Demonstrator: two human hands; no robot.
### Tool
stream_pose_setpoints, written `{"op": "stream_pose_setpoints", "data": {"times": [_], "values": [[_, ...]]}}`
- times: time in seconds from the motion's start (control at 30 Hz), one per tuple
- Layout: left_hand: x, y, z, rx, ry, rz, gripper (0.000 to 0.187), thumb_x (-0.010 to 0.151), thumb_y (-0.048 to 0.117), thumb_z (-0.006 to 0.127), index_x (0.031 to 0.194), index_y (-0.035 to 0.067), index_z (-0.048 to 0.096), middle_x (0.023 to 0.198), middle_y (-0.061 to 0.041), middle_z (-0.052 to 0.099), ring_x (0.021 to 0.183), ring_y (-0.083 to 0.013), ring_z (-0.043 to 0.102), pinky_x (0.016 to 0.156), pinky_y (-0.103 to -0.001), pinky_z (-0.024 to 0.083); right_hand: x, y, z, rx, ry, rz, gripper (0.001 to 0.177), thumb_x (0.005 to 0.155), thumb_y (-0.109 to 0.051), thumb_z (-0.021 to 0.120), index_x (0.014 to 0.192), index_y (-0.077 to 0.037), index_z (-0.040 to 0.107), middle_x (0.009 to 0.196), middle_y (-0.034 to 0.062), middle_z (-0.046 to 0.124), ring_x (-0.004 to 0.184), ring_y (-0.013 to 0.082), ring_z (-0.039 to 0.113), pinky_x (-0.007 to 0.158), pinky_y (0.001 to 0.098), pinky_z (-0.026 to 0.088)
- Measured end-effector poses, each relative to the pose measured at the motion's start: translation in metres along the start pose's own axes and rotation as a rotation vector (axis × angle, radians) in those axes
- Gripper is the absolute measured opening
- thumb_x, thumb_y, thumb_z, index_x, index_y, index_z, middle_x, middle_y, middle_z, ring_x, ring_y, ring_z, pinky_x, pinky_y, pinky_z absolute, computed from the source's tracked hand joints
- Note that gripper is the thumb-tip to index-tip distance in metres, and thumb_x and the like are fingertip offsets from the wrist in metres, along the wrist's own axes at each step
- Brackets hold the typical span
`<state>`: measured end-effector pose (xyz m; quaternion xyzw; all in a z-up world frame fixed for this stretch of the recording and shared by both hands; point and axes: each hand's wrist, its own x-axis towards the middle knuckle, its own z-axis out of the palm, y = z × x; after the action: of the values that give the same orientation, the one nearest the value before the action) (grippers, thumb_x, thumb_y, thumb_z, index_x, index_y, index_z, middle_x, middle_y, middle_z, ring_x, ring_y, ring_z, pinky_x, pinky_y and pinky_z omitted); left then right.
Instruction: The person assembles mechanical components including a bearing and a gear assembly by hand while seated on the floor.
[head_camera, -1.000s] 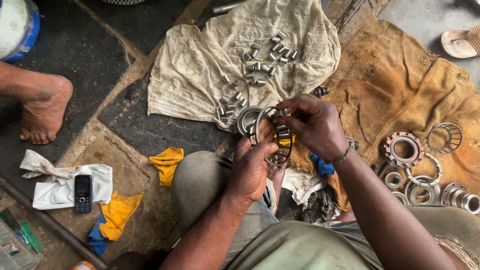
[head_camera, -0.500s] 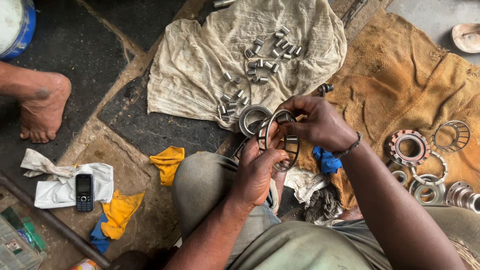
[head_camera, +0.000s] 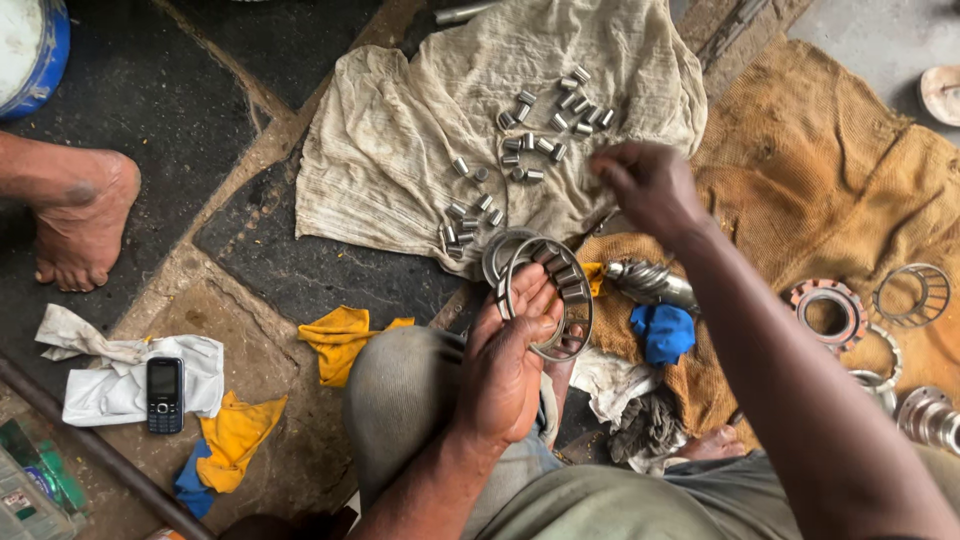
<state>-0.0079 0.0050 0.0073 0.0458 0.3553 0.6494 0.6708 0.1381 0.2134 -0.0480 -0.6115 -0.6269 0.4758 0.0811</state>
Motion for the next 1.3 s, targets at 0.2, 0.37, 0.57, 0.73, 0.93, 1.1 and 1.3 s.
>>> {"op": "stream_pose_setpoints", "data": {"times": [0.2, 0.37, 0.57, 0.73, 0.93, 1.1, 1.3], "values": [[0.002, -0.001, -0.005, 0.02, 0.079, 0.03, 0.066, 0.088, 0.003, 0.055, 0.149, -0.012, 0.038, 0.151, -0.023, 0.047, 0.145, -0.0305, 0.043, 0.124, -0.045, 0.03, 0.061, 0.004, -0.001, -0.479, 0.351, -0.477, 0.021, 0.091, -0.009, 0.074, 0.111, -0.005, 0.076, 0.107, 0.0192, 0.072, 0.089, 0.0344, 0.07, 0.079, 0.0439, 0.057], [0.001, 0.0, -0.007, 0.023, 0.126, 0.044, 0.064, 0.088, 0.001, 0.057, 0.149, -0.012, 0.042, 0.144, -0.022, 0.05, 0.136, -0.0271, 0.048, 0.122, -0.045, 0.034, 0.077, 0.01, 0.006, -0.485, 0.327, -0.402, 0.016, 0.093, -0.005, 0.074, 0.109, -0.006, 0.076, 0.105, 0.0169, 0.073, 0.091, 0.0328, 0.071, 0.083, 0.0429, 0.057], [0.003, 0.0, -0.007, 0.051, 0.101, 0.074, 0.063, 0.088, 0.0, 0.055, 0.149, -0.008, 0.042, 0.147, -0.021, 0.052, 0.14, -0.027, 0.05, 0.123, -0.043, 0.035, 0.052, 0.029, -0.016, 0.313, 0.34, -0.172, 0.025, 0.088, 0.001, 0.068, 0.113, -0.005, 0.071, 0.11, 0.0079, 0.073, 0.093, 0.02, 0.074, 0.084, 0.0347, 0.063], [0.005, -0.01, -0.013, 0.029, 0.064, 0.089, 0.063, 0.087, -0.002, 0.056, 0.149, -0.008, 0.043, 0.147, -0.02, 0.053, 0.137, -0.0262, 0.051, 0.122, -0.043, 0.036, -0.036, 0.037, -0.033, 1.225, -0.058, 0.002, 0.019, 0.091, 0.005, 0.065, 0.109, 0.002, 0.07, 0.111, 0.014, 0.075, 0.099, 0.0214, 0.075, 0.095, 0.0341, 0.063], [0.006, -0.02, -0.019, 0.07, 0.04, 0.076, 0.062, 0.086, -0.004, 0.059, 0.147, -0.006, 0.048, 0.145, -0.018, 0.056, 0.137, -0.0252, 0.052, 0.121, -0.041, 0.037, -0.14, 0.014, -0.016, 0.428, -0.161, -0.178, 0.026, 0.091, 0.006, 0.064, 0.114, -0.001, 0.074, 0.108, 0.0095, 0.078, 0.095, 0.0145, 0.073, 0.088, 0.0277, 0.061], [0.004, -0.024, -0.022, 0.108, -0.002, 0.079, 0.061, 0.085, -0.005, 0.059, 0.146, -0.006, 0.05, 0.144, -0.017, 0.057, 0.135, -0.0249, 0.053, 0.119, -0.041, 0.038, -0.155, 0.011, 0.002, 0.428, -0.079, -0.183, 0.019, 0.09, 0.004, 0.07, 0.108, 0.001, 0.074, 0.1, 0.0077, 0.075, 0.092, 0.0119, 0.073, 0.085, 0.0262, 0.062], [0.001, -0.023, -0.021, 0.123, -0.026, 0.083, 0.061, 0.085, -0.005, 0.059, 0.145, -0.006, 0.05, 0.144, -0.017, 0.057, 0.135, -0.0249, 0.053, 0.12, -0.041, 0.038, -0.157, 0.019, 0.019, 0.464, -0.036, -0.176, 0.018, 0.086, 0.004, 0.076, 0.104, 0.002, 0.074, 0.096, 0.008, 0.078, 0.088, 0.0119, 0.074, 0.08, 0.0252, 0.062]]}}
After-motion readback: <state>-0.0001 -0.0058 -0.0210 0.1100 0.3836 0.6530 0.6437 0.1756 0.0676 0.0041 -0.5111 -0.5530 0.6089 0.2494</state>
